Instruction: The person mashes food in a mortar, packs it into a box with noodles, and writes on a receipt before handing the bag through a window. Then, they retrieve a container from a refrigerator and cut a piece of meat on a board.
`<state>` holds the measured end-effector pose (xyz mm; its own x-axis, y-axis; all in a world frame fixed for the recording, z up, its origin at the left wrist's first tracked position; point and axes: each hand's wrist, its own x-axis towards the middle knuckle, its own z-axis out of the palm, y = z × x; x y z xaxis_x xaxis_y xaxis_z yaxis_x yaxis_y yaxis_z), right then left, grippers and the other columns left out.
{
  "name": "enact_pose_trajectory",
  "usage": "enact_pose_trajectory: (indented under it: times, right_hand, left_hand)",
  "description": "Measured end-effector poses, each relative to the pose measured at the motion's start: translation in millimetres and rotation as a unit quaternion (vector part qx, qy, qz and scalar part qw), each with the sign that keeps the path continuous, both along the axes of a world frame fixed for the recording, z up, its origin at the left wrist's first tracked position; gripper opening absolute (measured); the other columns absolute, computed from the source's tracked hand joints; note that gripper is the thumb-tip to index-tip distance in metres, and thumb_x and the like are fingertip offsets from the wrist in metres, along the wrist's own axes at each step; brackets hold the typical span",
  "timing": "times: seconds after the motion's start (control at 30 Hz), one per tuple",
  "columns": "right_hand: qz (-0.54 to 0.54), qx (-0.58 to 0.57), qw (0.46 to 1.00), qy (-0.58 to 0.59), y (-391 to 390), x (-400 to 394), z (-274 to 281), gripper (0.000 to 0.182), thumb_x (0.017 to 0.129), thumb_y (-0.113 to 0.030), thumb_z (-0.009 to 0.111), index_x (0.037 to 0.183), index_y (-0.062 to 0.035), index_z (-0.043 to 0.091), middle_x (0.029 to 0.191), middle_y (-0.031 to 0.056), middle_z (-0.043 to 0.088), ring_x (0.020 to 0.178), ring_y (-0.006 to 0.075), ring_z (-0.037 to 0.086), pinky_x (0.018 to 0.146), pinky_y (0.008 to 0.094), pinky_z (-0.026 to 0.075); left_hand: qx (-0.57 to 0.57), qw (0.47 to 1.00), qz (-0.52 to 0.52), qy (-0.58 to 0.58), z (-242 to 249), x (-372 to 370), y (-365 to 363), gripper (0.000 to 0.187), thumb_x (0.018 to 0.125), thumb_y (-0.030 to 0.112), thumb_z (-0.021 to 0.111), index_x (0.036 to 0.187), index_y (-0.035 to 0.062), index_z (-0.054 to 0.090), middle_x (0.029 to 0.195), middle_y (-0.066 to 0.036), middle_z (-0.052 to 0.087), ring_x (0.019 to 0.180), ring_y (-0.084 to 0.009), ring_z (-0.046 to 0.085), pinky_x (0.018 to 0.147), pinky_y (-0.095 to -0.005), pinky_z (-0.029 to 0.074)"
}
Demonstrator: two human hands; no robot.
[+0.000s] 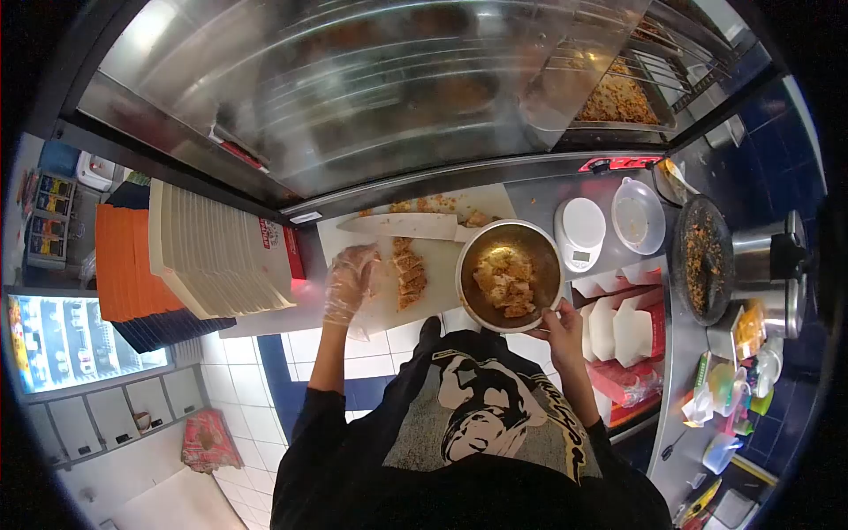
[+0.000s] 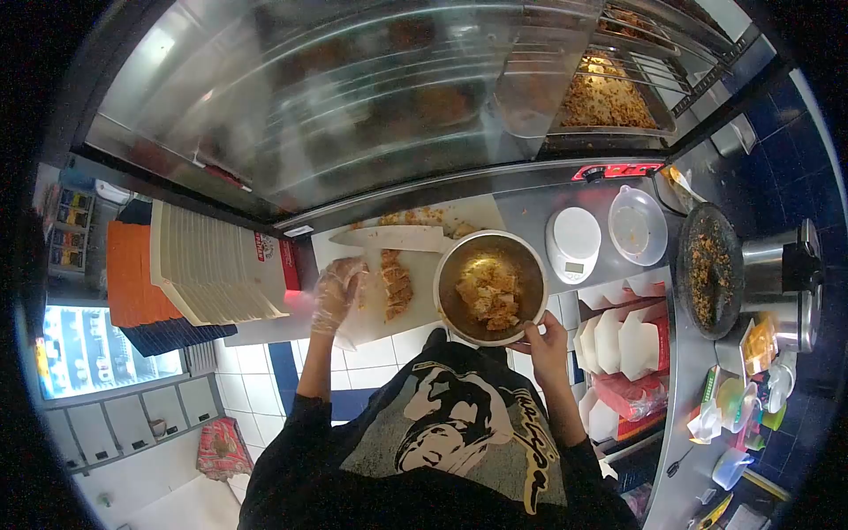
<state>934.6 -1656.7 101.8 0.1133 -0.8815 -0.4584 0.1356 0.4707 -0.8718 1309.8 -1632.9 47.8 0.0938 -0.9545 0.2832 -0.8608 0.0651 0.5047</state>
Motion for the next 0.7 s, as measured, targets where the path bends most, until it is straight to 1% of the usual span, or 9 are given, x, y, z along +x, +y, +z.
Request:
enact_pose_trajectory:
  times: [0.07, 0.13, 0.27, 0.33, 0.37, 0.43, 0.57, 0.63, 0.7]
  right_hand:
    - [0.001, -0.004, 1.000, 0.003, 0.0, -3.0, 0.8, 0.006, 0.086, -0.002, 0.047, 0.088, 0.0034, 0.046, 0.088, 0.0176, 0.060, 0.074, 0.0249, 0.066, 0.063, 0.0344, 0.060]
    - [0.011, 0.001, 1.000, 0.002, -1.9, -1.9, 4.5, 0.007, 0.086, -0.003, 0.047, 0.088, 0.0033, 0.046, 0.088, 0.0180, 0.059, 0.074, 0.0249, 0.066, 0.064, 0.0347, 0.060]
    - [0.019, 0.007, 1.000, -0.022, -2.9, 5.4, 6.7, 0.007, 0.086, -0.004, 0.047, 0.088, 0.0032, 0.046, 0.088, 0.0186, 0.059, 0.074, 0.0257, 0.066, 0.064, 0.0350, 0.060]
    - [0.032, 0.012, 0.999, -0.021, -1.6, 6.4, 2.8, 0.008, 0.086, -0.003, 0.047, 0.090, 0.0040, 0.046, 0.089, 0.0189, 0.059, 0.075, 0.0261, 0.066, 0.064, 0.0354, 0.060]
    - [0.045, 0.015, 0.999, -0.019, -1.0, 7.0, 0.2, 0.009, 0.086, -0.003, 0.046, 0.092, 0.0048, 0.046, 0.089, 0.0192, 0.059, 0.075, 0.0265, 0.065, 0.064, 0.0358, 0.060]
    - [0.055, 0.023, 0.998, -0.018, 0.6, 10.0, -1.6, 0.011, 0.087, -0.003, 0.046, 0.093, 0.0059, 0.046, 0.091, 0.0198, 0.059, 0.077, 0.0267, 0.065, 0.066, 0.0370, 0.059]
    - [0.075, 0.023, 0.996, -0.031, 5.0, 17.2, -3.6, 0.009, 0.088, -0.003, 0.046, 0.090, 0.0054, 0.045, 0.093, 0.0185, 0.058, 0.079, 0.0261, 0.065, 0.068, 0.0378, 0.059]
    - [0.086, 0.030, 0.995, -0.028, 7.5, 19.3, -6.5, 0.008, 0.088, -0.003, 0.046, 0.088, 0.0044, 0.044, 0.093, 0.0170, 0.057, 0.079, 0.0253, 0.064, 0.069, 0.0377, 0.059]
    - [0.092, 0.025, 0.995, -0.024, 8.1, 23.4, -8.3, 0.008, 0.088, -0.003, 0.047, 0.088, 0.0042, 0.044, 0.092, 0.0165, 0.057, 0.079, 0.0247, 0.064, 0.069, 0.0371, 0.059]
  left_hand:
    - [0.023, 0.999, -0.028, -0.002, -19.1, 0.9, 1.3, 0.027, 0.081, 0.011, 0.057, 0.108, 0.0109, 0.056, 0.106, -0.013, 0.057, 0.097, -0.0311, 0.053, 0.081, -0.0396, 0.045]
    - [0.070, 0.993, 0.008, -0.095, -30.9, -1.4, -3.1, 0.019, 0.081, 0.012, 0.057, 0.100, 0.0115, 0.057, 0.099, -0.011, 0.057, 0.092, -0.0305, 0.054, 0.078, -0.0406, 0.045]
    - [0.134, 0.988, 0.032, -0.074, -30.9, -1.8, -14.3, 0.017, 0.080, 0.015, 0.057, 0.096, 0.0114, 0.057, 0.095, -0.011, 0.056, 0.090, -0.0303, 0.055, 0.076, -0.0412, 0.045]
    - [0.232, 0.969, 0.019, -0.085, -34.1, 0.6, -18.0, 0.016, 0.080, 0.014, 0.055, 0.095, 0.0103, 0.055, 0.096, -0.012, 0.055, 0.090, -0.0318, 0.054, 0.074, -0.0402, 0.046]
    - [0.232, 0.969, 0.019, -0.085, -41.5, 0.7, -20.1, 0.016, 0.080, 0.014, 0.055, 0.095, 0.0103, 0.055, 0.096, -0.012, 0.055, 0.090, -0.0318, 0.054, 0.074, -0.0402, 0.046]
    - [0.223, 0.935, 0.020, -0.274, -60.0, -0.1, -23.0, 0.015, 0.080, 0.011, 0.053, 0.096, 0.0085, 0.054, 0.093, -0.013, 0.054, 0.086, -0.0317, 0.054, 0.072, -0.0402, 0.046]
    - [0.173, 0.933, -0.002, -0.314, -54.5, 4.7, -18.3, 0.015, 0.081, 0.006, 0.050, 0.096, 0.0059, 0.053, 0.087, -0.013, 0.055, 0.081, -0.0293, 0.055, 0.070, -0.0387, 0.046]
    - [0.073, 0.993, 0.077, -0.044, -12.2, -7.0, -11.6, 0.013, 0.079, 0.006, 0.055, 0.092, 0.0076, 0.054, 0.090, -0.013, 0.057, 0.083, -0.0314, 0.057, 0.068, -0.0407, 0.046]
    - [0.038, 0.997, 0.055, 0.045, 34.1, -31.5, -11.4, 0.012, 0.082, 0.008, 0.054, 0.093, 0.0068, 0.054, 0.088, -0.012, 0.057, 0.083, -0.0287, 0.057, 0.069, -0.0387, 0.046]
